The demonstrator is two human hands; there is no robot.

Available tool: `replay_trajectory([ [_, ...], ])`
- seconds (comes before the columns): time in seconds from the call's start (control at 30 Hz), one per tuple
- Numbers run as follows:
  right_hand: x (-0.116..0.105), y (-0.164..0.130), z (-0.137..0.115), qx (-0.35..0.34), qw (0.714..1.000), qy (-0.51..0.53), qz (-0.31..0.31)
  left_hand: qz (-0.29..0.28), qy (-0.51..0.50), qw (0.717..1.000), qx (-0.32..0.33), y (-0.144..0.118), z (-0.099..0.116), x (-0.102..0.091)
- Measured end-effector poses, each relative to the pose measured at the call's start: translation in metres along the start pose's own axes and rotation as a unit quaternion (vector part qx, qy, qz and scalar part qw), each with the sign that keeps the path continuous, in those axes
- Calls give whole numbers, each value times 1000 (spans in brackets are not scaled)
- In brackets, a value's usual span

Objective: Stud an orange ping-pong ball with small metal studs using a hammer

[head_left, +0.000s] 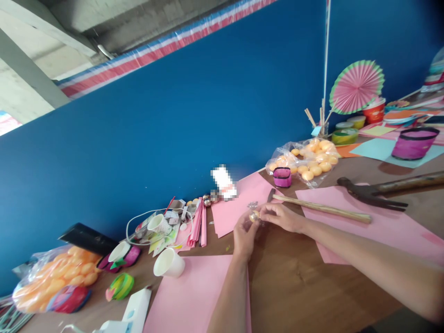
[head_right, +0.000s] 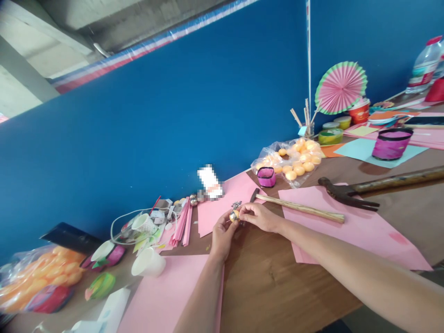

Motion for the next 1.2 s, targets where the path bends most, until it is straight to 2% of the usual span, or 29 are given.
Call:
replay_trajectory([
  [0.7,1,0,-2,-4,1000,6,-11,-14,4,1000,7,0,1,2],
  [1.2,1,-1,2,0,1000,-10,-9,0,10,1000,1,0,1,0],
])
Point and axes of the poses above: each hand's wrist, its own y-axis towards the middle knuckle, its own x-axis out of the palm, z = x × y, the point moved 9 cm from there along y, towards the middle knuckle, and after that the axes turned 12 degrees about x, right-handed, at the moved point
